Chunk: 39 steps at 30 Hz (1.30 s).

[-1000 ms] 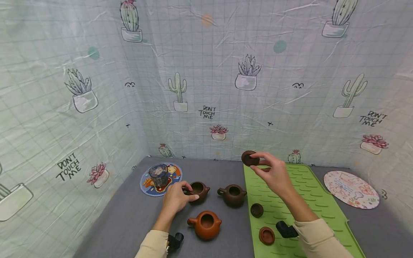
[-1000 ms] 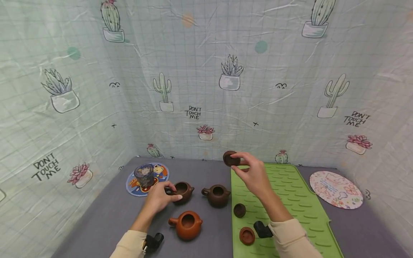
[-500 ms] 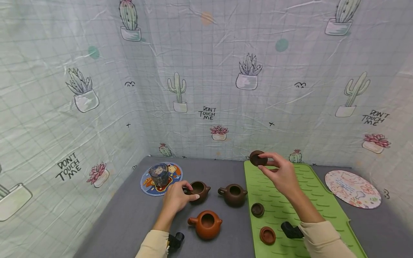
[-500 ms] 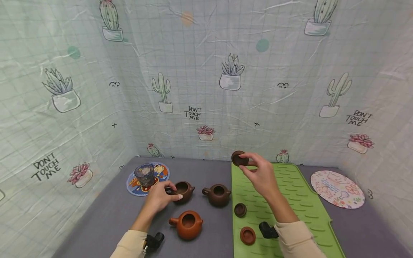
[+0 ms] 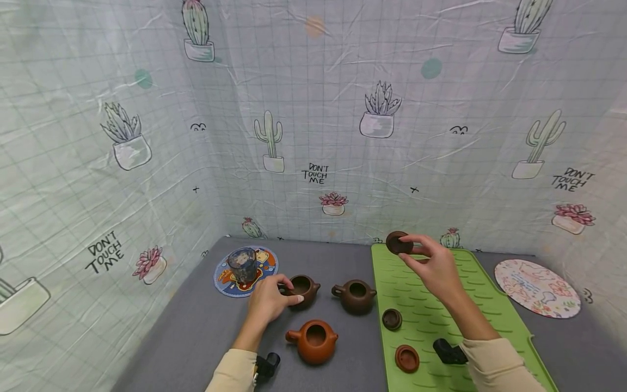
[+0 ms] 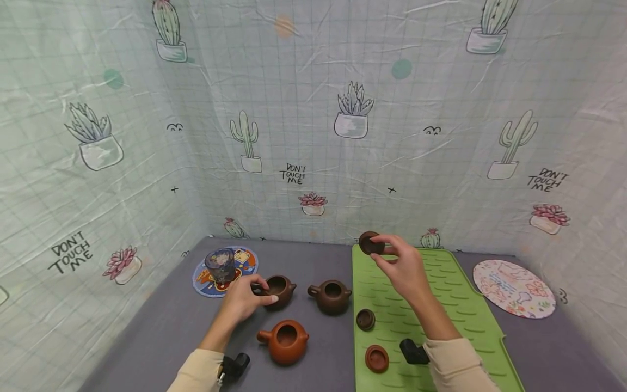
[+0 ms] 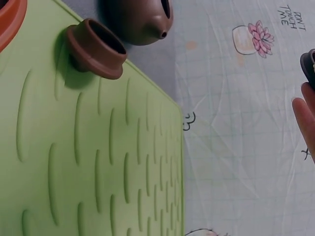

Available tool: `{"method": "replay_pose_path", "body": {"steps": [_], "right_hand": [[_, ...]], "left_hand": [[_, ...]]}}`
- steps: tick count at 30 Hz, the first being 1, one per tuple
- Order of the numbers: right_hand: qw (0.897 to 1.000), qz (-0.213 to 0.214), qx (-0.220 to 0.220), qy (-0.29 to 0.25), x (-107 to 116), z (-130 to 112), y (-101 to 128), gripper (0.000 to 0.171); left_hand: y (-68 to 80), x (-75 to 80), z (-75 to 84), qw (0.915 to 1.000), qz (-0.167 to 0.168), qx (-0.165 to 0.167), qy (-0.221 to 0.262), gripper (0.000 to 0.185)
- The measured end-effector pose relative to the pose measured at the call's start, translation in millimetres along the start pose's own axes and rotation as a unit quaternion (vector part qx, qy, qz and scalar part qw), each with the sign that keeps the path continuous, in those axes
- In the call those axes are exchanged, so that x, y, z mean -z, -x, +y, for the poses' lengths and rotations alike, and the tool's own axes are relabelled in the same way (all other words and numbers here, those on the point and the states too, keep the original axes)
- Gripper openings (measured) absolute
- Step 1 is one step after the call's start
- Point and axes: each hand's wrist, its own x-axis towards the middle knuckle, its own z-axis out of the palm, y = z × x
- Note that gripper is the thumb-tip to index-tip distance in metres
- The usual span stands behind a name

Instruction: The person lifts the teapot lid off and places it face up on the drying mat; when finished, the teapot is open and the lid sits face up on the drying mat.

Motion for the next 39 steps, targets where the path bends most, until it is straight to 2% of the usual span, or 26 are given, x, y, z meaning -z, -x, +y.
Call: {"method": "replay_pose_path", "body": {"steps": [25,39], "right_hand": [[0.999,-0.009,-0.01,0.035,-2.6,22.8,9.5,0.036],[0.997,-0.048,-0.044,0.041,-6.6,33.2,16.6,0.035]], "left_hand": [[0.5,-0.5,0.1,1.0,0.004,-0.005,0.003,0.032],[1.7,-0.6,-0.3,0.9999,0.006,-0.008,0.005,0.032]]}}
